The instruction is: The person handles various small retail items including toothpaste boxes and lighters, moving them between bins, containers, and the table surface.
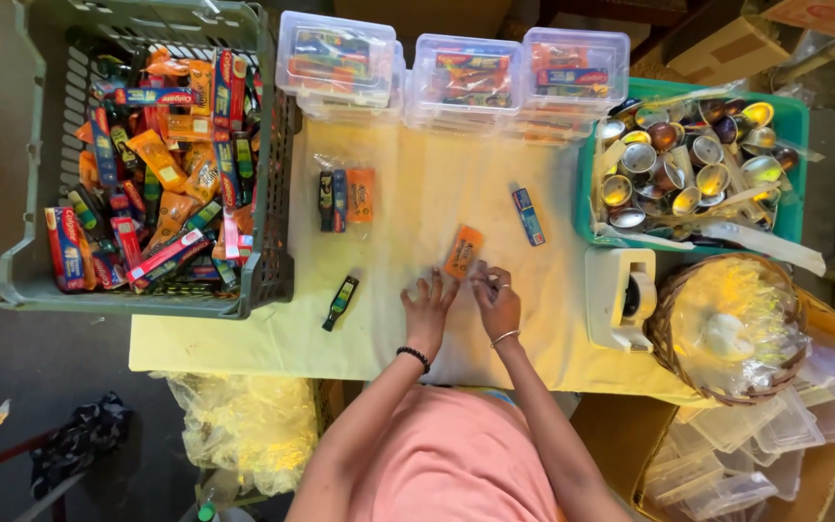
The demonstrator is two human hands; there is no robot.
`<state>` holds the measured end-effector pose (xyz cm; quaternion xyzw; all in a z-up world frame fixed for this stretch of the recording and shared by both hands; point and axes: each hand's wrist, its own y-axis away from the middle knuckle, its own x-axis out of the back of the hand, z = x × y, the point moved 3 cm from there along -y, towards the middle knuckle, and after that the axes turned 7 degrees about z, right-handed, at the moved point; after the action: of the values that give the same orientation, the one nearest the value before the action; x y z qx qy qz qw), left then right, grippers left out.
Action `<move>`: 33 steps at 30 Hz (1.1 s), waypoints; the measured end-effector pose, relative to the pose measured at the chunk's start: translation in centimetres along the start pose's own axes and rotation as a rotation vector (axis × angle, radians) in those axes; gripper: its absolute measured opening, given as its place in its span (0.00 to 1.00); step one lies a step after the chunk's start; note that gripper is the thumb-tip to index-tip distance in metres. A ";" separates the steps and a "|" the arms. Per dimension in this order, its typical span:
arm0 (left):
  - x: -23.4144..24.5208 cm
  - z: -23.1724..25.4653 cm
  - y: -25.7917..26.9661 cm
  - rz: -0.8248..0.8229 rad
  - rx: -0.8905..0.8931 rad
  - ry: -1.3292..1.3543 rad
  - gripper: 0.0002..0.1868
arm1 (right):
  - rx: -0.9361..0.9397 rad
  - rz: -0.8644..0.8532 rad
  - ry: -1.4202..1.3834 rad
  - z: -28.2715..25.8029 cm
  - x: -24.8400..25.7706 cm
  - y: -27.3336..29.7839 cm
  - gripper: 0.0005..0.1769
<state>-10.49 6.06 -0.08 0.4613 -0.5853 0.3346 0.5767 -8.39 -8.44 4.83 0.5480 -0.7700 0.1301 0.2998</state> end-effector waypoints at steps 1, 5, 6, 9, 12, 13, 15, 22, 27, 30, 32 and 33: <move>-0.3 -0.1 -0.3 -0.033 0.052 0.108 0.46 | 0.068 0.042 -0.098 0.0 0.1 -0.5 0.15; -3.1 1.2 -1.9 0.099 0.156 0.116 0.43 | 0.191 0.093 -0.041 -3.2 0.9 -2.5 0.11; -2.5 1.2 -2.1 0.100 0.156 0.116 0.43 | 0.192 0.094 -0.041 -2.8 0.5 -2.9 0.11; -2.3 1.8 -2.8 0.000 0.174 0.003 0.40 | 0.626 -0.047 0.229 -3.0 -1.0 -3.7 0.04; -3.4 2.0 -3.4 -0.044 0.196 -0.048 0.33 | 0.728 -0.212 0.510 -2.1 -2.7 -4.7 0.16; -3.2 1.9 -3.4 -0.116 0.173 -0.053 0.32 | 0.651 -0.134 0.473 -1.1 -3.0 -5.3 0.10; -2.4 1.4 -3.5 -0.186 0.154 -0.057 0.31 | 0.579 -0.057 0.435 -0.2 -3.7 -5.6 0.05; -2.4 1.3 -3.9 -0.202 0.172 0.056 0.37 | 0.704 -0.201 0.547 0.9 -5.3 -5.5 0.14; -2.0 1.6 -4.0 -0.262 0.164 -0.018 0.39 | 0.323 0.075 0.447 0.1 -3.5 -6.8 0.20; -1.9 1.6 -4.1 -0.301 0.169 -0.047 0.37 | 0.522 -0.082 0.567 0.3 -4.0 -6.4 0.25; -1.0 1.3 -4.0 -0.243 0.173 -0.019 0.42 | 0.358 -0.084 0.321 -0.7 -3.2 -6.5 0.20; -1.2 1.4 -4.0 -0.245 0.174 -0.019 0.42 | 0.358 -0.086 0.320 -0.6 -3.5 -6.9 0.20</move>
<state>-7.35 3.56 -1.96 0.5806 -0.4990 0.3068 0.5655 -1.04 -8.01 2.29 0.5971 -0.6533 0.3368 0.3212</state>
